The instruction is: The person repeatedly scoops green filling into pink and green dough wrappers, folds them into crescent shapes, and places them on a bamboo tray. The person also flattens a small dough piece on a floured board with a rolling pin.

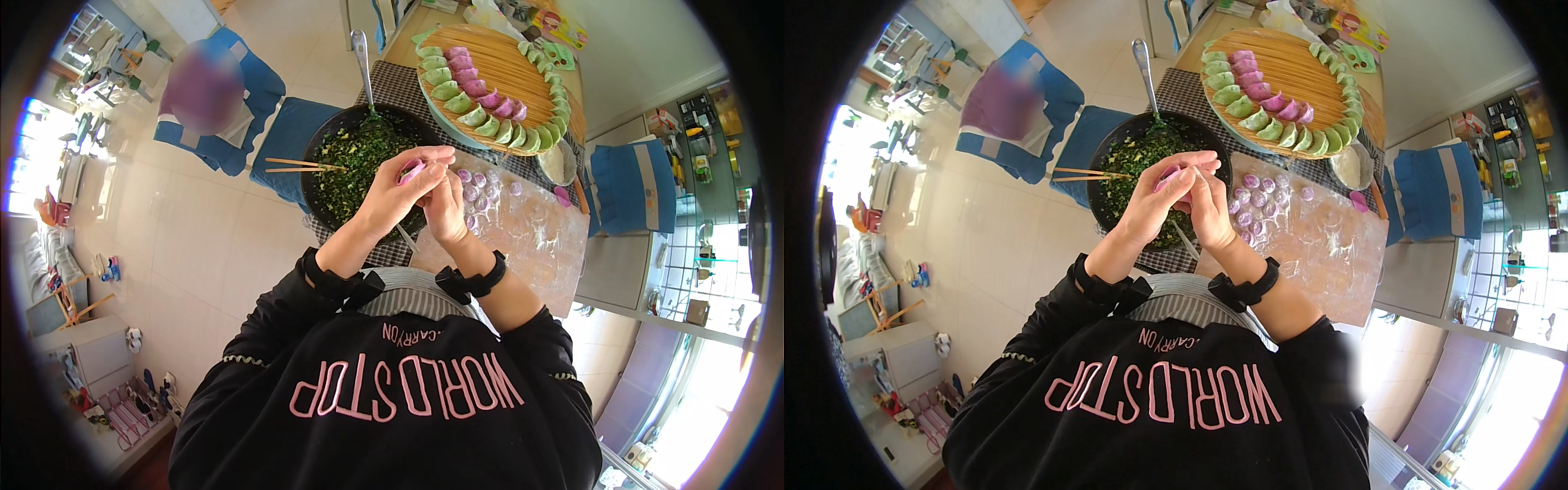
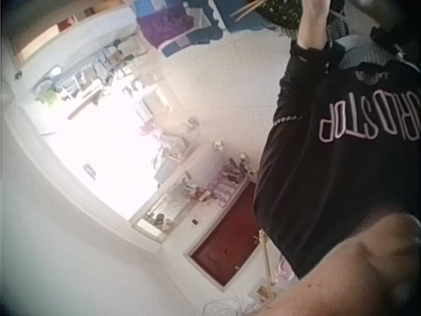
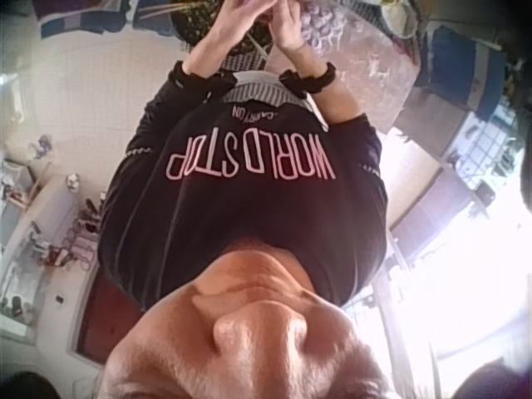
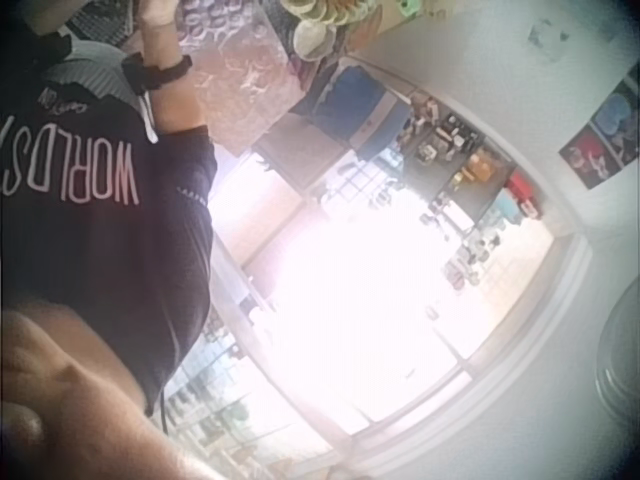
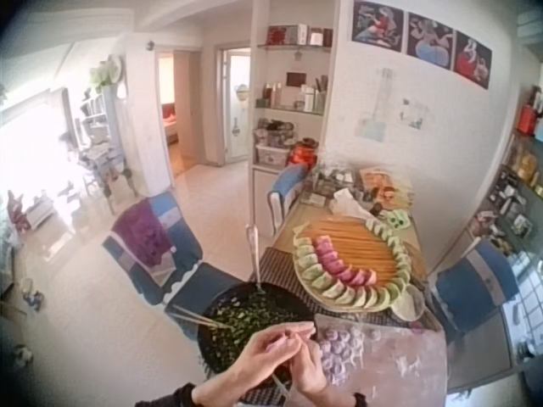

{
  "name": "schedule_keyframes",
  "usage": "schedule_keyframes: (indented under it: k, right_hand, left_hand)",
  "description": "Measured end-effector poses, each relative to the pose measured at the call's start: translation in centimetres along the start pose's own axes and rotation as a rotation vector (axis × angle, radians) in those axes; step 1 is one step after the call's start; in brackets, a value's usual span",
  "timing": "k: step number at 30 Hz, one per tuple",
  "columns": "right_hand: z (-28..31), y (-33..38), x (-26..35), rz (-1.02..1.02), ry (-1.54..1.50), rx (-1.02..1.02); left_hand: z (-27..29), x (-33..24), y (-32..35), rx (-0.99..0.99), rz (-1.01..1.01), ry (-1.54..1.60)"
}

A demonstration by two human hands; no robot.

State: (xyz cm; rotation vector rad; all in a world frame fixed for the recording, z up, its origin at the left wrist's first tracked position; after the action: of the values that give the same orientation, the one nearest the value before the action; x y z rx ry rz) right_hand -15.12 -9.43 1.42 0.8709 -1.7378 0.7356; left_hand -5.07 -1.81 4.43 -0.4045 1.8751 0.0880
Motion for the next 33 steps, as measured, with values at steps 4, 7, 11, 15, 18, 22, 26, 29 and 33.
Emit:
schedule_keyframes:
  k: [4,7,11,15,18,22,26,29,33]
  right_hand:
    - [0.6,0.2,0.6,0.002,0.029,0.047]
    - [0.9,0.1,1.1,0.030,0.068,0.085]
    - [1.0,0.4,1.3,0.133,0.134,0.007]
    - [1.5,0.5,1.3,-0.065,-0.324,-0.027]
    - [1.7,0.5,1.7,-0.031,-0.111,-0.027]
    - [1.1,0.7,2.1,0.079,-0.015,-0.067]
    - [0.5,0.9,2.3,0.237,0.147,-0.099]
    - [0.5,0.9,2.3,0.200,0.099,-0.098]
    - [0.8,0.7,2.4,0.197,0.147,-0.015]
  left_hand:
    - [-0.3,-1.4,0.1,0.038,0.072,0.022]
    - [-0.2,-1.7,0.2,0.072,0.152,0.059]
    - [-0.5,-1.1,0.3,0.074,0.000,-0.022]
    - [-0.7,-0.7,1.2,-0.114,-0.337,-0.170]
    - [0.0,-1.4,2.2,-0.207,-0.607,-0.761]
    - [-0.1,-1.9,2.4,-0.243,-0.606,-0.931]
    - [0.1,-2.2,2.4,-0.229,-0.600,-0.913]
    - [0.5,-1.9,2.5,-0.225,-0.615,-0.924]
    - [0.9,-0.6,2.1,-0.243,-0.653,-0.625]
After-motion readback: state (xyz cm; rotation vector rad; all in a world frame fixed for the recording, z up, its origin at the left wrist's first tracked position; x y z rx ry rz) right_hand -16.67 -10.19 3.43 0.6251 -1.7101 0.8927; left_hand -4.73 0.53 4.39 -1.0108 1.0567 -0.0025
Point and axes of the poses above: each hand's wrist, its own y-axis away from the middle knuckle, its own z-axis out of the back of the hand, x = y × z, the point moved 1 cm from there along -y, towards the middle knuckle, and after that the axes turned 2 degrees about x, right-handed, at the moved point
